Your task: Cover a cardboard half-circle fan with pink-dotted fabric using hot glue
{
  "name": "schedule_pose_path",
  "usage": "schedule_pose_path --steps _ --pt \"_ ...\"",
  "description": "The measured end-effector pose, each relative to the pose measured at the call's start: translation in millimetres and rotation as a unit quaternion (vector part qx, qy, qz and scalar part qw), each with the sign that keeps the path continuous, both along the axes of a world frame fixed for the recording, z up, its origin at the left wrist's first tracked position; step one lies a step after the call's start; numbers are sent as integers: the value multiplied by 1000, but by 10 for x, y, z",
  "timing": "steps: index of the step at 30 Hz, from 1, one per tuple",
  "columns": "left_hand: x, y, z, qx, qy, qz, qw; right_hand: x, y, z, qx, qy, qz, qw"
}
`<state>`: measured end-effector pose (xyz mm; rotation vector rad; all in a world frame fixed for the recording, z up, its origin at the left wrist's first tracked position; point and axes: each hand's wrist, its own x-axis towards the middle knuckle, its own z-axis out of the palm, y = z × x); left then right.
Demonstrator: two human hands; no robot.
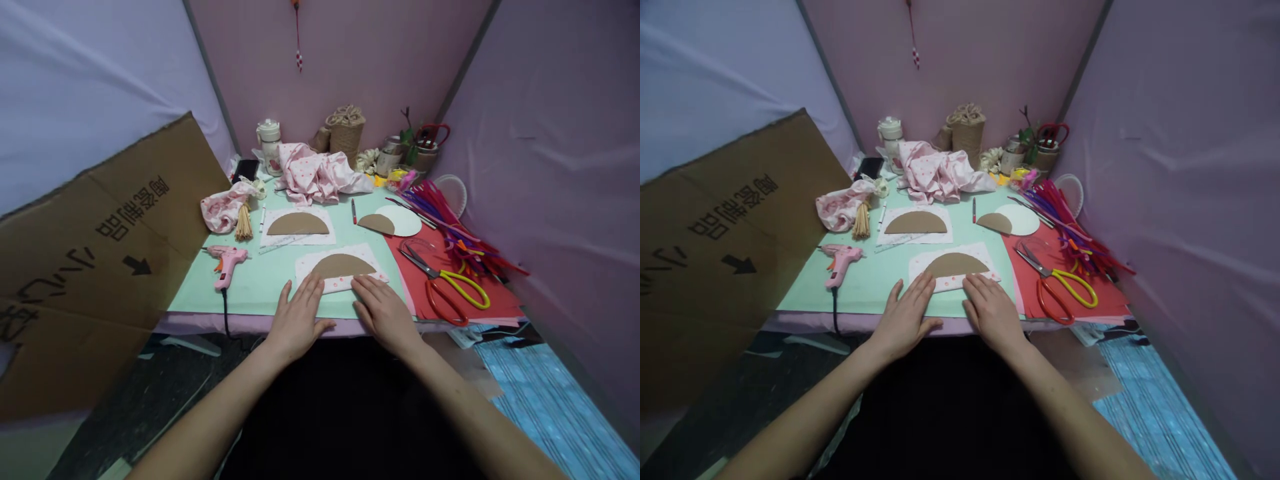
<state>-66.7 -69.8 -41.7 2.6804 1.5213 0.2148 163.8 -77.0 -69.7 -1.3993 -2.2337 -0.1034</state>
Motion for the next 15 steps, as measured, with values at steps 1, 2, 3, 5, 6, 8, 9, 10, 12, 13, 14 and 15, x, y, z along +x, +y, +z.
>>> schedule_pose_path --steps 1,2,3,5,6,8,9,10,12,13,14,15 --pt "2 1 0 0 0 0 1000 50 9 -12 1 0 -7 1000" --pt "4 0 -1 0 0 1 1000 100 17 -23 2 0 -15 1000" --pt "7 -1 -1 -2 1 2 1000 150 24 -31 3 -1 -21 1000" --pt "11 -4 -2 -4 1 3 1000 233 28 -46 2 -2 -33 999" --pt "12 -4 -4 -4 0 2 1000 263 23 -53 1 -3 -39 999" --pt "6 2 -5 2 -4 1 1000 297 0 -69 0 -6 -48 999" --pt "-1 11 -4 6 -6 -1 1000 300 -11 -76 1 -9 -52 999" --pt "-12 25 0 9 -7 -4 1000 295 -17 -78 4 -13 -55 998" --pt "-40 68 15 12 -9 -10 1000 257 6 -51 10 -21 -58 998" --pt "-57 94 25 11 -9 -13 1000 224 39 -13 10 -22 -57 998" --pt "-73 122 34 9 -9 -15 1000 182 83 46 11 -19 -55 998" --pt "-89 148 41 8 -11 -17 1000 137 127 123 13 -11 -52 999"
